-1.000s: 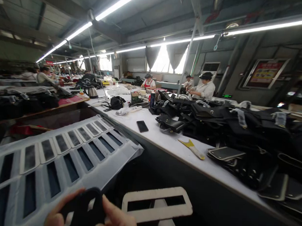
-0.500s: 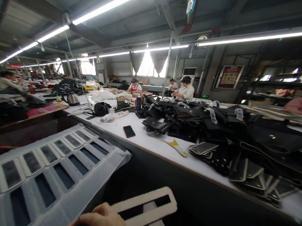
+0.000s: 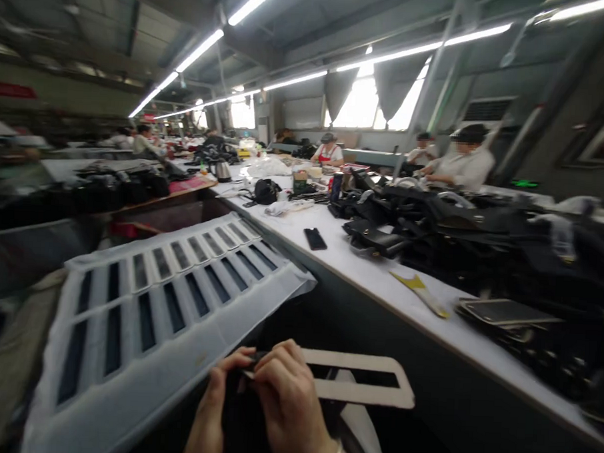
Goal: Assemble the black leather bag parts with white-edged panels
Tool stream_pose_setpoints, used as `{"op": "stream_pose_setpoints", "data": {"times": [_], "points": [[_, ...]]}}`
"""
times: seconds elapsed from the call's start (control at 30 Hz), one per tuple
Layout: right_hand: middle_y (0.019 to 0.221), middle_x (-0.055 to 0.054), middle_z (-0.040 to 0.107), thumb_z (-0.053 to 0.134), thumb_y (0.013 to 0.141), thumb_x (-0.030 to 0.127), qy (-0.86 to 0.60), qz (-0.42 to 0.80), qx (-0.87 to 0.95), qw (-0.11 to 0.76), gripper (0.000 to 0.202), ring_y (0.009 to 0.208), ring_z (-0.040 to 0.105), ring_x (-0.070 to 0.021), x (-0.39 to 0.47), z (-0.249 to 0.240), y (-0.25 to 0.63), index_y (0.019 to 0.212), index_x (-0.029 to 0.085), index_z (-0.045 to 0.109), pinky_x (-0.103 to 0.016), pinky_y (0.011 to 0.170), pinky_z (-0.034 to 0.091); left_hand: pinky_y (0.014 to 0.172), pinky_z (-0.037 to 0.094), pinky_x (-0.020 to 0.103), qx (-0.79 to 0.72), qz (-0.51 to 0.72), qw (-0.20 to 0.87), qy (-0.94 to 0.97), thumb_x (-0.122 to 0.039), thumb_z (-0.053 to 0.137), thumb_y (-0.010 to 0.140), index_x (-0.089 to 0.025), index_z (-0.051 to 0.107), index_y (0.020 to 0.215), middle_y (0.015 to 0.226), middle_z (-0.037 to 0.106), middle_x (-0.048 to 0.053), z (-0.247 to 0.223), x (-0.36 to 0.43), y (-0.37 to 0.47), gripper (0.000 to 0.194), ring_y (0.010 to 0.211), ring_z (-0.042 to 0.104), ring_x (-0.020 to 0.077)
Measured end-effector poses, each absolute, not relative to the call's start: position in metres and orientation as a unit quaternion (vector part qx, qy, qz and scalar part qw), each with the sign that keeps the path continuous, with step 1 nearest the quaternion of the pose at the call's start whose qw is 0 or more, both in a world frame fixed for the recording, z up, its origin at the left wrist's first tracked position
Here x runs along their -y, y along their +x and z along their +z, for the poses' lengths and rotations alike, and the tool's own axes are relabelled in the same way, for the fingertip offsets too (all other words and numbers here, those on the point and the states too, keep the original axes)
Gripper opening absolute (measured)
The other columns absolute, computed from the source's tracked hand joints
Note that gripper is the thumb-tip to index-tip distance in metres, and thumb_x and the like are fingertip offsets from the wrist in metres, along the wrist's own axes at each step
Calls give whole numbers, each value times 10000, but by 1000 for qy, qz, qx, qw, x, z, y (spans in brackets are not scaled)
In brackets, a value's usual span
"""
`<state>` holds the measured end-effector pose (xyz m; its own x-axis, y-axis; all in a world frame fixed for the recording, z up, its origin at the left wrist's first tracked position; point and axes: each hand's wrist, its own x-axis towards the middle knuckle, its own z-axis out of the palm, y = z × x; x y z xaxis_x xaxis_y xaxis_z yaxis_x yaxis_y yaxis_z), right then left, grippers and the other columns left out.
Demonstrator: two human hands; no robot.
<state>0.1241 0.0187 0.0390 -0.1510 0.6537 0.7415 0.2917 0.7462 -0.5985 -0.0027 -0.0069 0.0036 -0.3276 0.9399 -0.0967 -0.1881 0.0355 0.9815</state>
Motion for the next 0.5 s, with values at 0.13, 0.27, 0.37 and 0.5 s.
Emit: {"op": "stream_pose_setpoints", "data": {"times": [0.13, 0.27, 0.37, 0.5], "points": [[826, -61, 637, 449, 892, -56, -252, 124, 774, 567, 243, 808, 530, -179, -11, 42, 135, 891, 150, 577, -333, 729, 477, 1131, 342, 430, -515, 617, 482, 349, -710, 428, 881, -245, 687, 950, 1215, 638, 41, 18, 20, 0, 537, 1238, 511, 290], [862, -103, 649, 459, 909, -46, -202, 84, 787, 577, 219, 864, 551, -198, -9, 37, 136, 946, 103, 616, -337, 745, 516, 1009, 434, 371, -485, 637, 494, 339, -699, 437, 882, -232, 698, 875, 1153, 642, 42, 25, 21, 7, 535, 1118, 561, 268], [830, -109, 645, 483, 917, -30, -201, 75, 782, 585, 185, 824, 563, -199, -10, 36, 137, 929, 101, 613, -336, 691, 531, 941, 454, 361, -472, 643, 509, 323, -709, 428, 877, -233, 702, 873, 1171, 633, 44, 27, 21, 7, 549, 1080, 564, 267], [776, -94, 653, 544, 919, 0, -193, 41, 789, 582, 131, 762, 593, -183, -4, 43, 136, 885, 112, 604, -310, 645, 537, 1073, 337, 395, -493, 639, 494, 321, -734, 443, 855, -244, 700, 890, 1143, 639, 44, 31, 23, 6, 554, 1163, 516, 289]]}}
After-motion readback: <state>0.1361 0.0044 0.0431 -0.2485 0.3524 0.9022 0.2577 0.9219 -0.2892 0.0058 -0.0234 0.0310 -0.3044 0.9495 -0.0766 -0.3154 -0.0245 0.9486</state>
